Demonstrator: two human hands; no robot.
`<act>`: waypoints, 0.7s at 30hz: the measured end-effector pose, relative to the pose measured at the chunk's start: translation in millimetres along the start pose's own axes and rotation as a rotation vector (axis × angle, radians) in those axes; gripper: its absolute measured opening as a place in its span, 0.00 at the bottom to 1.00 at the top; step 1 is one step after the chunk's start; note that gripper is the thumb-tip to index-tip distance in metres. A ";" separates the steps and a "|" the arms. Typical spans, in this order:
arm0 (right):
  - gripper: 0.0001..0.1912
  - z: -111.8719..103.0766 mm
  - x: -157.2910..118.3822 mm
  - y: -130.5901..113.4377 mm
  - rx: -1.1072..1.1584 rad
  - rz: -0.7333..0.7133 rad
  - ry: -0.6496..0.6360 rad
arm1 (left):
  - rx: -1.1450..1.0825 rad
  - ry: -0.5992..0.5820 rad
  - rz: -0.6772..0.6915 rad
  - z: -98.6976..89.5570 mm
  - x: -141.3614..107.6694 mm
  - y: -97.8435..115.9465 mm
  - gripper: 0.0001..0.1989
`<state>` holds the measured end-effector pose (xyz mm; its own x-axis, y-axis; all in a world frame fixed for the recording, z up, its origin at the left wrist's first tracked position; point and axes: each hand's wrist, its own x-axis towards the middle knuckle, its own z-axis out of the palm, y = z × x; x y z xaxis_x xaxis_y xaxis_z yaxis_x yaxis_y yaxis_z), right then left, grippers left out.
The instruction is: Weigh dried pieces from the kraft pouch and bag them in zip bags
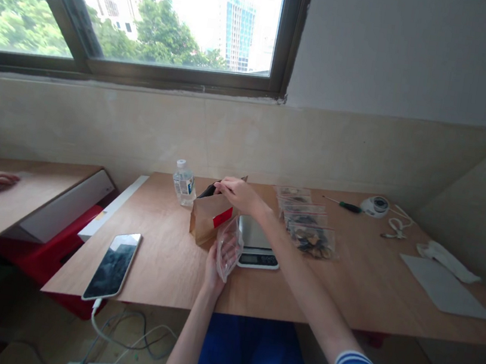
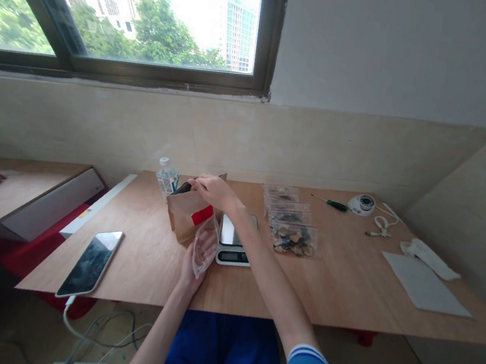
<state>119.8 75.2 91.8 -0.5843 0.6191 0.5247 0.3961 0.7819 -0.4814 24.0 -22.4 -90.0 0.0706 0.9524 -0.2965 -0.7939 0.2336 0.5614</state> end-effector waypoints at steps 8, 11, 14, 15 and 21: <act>0.16 15.7 -61.3 -33.8 0.015 0.303 0.498 | 0.032 -0.029 0.017 9.6 -7.1 4.4 0.21; 0.27 41.8 -105.5 -41.0 0.106 0.666 0.535 | 0.051 -0.093 0.002 15.8 -12.0 2.5 0.24; 0.32 63.7 -139.0 -39.5 0.432 0.849 0.401 | 0.109 -0.111 0.042 21.3 -18.4 -1.2 0.24; 0.30 67.3 -146.3 -36.9 0.497 0.862 0.395 | 0.146 -0.107 0.085 22.9 -20.8 -1.5 0.23; 0.17 55.0 -156.5 -14.1 0.717 0.868 0.446 | 0.652 -0.065 0.303 28.4 -31.0 13.8 0.18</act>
<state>166.7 -36.8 -22.1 0.0326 0.9988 -0.0377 -0.0300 -0.0367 -0.9989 28.0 -43.2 -51.1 -0.0437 0.9988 -0.0198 -0.2633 0.0076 0.9647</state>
